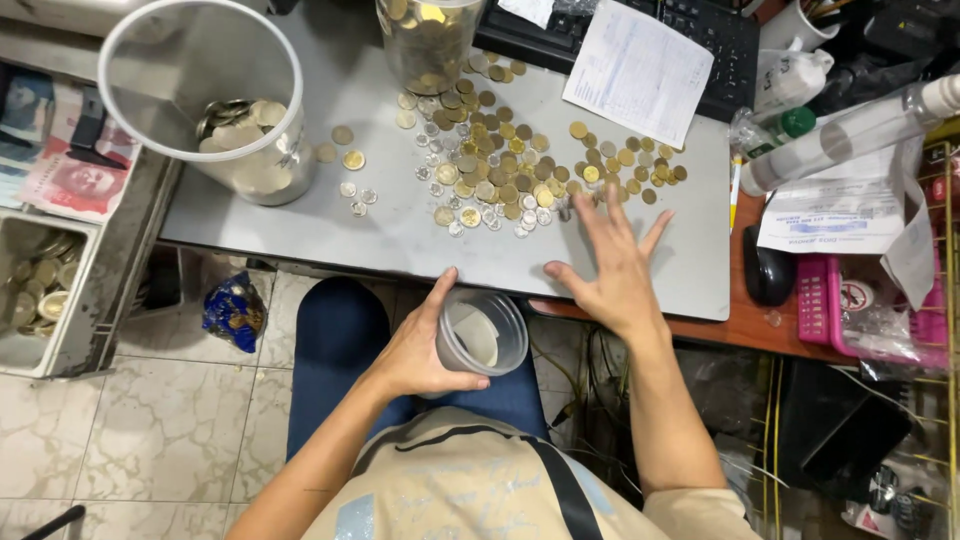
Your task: The person sorts a large pile of mixed coins on a desk by hand, picking them up and placing them into a small plastic cup. The person also briefly writes on a piece of paper with a yellow marker.
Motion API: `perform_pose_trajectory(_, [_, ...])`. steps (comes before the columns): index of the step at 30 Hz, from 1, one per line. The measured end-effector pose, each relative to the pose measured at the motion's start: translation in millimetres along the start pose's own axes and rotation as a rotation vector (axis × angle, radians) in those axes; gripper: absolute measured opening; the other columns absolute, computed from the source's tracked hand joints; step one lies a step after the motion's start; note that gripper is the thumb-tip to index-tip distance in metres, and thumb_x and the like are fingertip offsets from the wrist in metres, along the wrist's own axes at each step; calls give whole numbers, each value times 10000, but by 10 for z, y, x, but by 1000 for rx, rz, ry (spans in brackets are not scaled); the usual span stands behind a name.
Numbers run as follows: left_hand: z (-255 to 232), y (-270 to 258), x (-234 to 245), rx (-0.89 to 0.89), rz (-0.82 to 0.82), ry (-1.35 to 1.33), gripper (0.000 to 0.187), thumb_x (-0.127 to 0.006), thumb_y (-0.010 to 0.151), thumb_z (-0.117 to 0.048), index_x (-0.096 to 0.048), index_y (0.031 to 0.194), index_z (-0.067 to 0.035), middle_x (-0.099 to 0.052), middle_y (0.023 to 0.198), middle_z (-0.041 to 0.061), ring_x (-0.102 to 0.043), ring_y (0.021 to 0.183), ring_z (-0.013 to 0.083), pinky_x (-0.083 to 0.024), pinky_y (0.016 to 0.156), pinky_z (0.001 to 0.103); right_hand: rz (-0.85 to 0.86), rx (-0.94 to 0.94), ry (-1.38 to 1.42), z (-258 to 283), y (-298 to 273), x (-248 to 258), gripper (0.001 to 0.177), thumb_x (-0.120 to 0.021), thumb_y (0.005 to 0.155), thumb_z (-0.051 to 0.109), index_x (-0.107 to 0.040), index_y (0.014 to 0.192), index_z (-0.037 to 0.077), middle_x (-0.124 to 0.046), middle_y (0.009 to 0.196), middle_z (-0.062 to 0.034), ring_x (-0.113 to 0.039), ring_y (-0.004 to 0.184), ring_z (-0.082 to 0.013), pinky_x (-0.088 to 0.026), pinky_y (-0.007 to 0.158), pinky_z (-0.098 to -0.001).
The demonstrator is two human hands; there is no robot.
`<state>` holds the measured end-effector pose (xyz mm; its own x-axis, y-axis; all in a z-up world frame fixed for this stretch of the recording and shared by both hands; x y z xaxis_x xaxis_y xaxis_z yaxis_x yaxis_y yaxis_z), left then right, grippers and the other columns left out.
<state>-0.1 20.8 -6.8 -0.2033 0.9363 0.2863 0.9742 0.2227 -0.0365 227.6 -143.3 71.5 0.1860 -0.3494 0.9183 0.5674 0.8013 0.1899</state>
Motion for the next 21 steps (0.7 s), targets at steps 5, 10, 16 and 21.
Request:
perform_pose_trajectory(5, [22,5,-23,-29,-15,-5,1491,-986,460,-431,-72,1599,-134,-502,1398,338,-515,1277,554,-435,1066,652,-67,61,-167,49,-98,-29,771,-573,957,717,-534,1510,180,-567,1531,-57,-115,1597,-236,260,1122,-617])
perform_pose_trajectory(10, [70,16,-59,-45,-13,-9,1500,-987,467,-441,-58,1599,-115,-500,1390,353,-514,1269,564,-433,1062,662,-64,157,-182,302,-254,-21,704,-550,926,746,-626,1394,225,-595,1489,-8,-273,1545,-247,197,1139,-689])
perform_pose_trajectory(16, [137,26,-115,-72,-18,-48,1513,-993,468,-436,-47,1599,-95,-517,1377,345,-522,1260,560,-439,1057,652,36,217,153,71,-334,-21,561,-593,889,652,-662,1320,299,-659,1391,38,-485,1418,-256,168,1174,-674])
perform_pose_trajectory(21, [75,43,-62,-109,-43,-29,1512,-1000,459,-390,-54,1592,-62,-556,1350,328,-547,1239,549,-448,1053,648,-102,10,-122,-268,3,119,560,-628,970,616,-633,1373,228,-594,1473,-1,-458,1439,-322,131,1137,-734])
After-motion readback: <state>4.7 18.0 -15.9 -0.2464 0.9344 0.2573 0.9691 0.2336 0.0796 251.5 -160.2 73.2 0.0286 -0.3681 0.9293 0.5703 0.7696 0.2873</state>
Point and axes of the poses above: each hand's wrist, its own y-axis towards the middle knuckle, its own x-axis out of the back of the hand, z = x × y, the point moved 2 cm from there along y, towards the middle knuckle
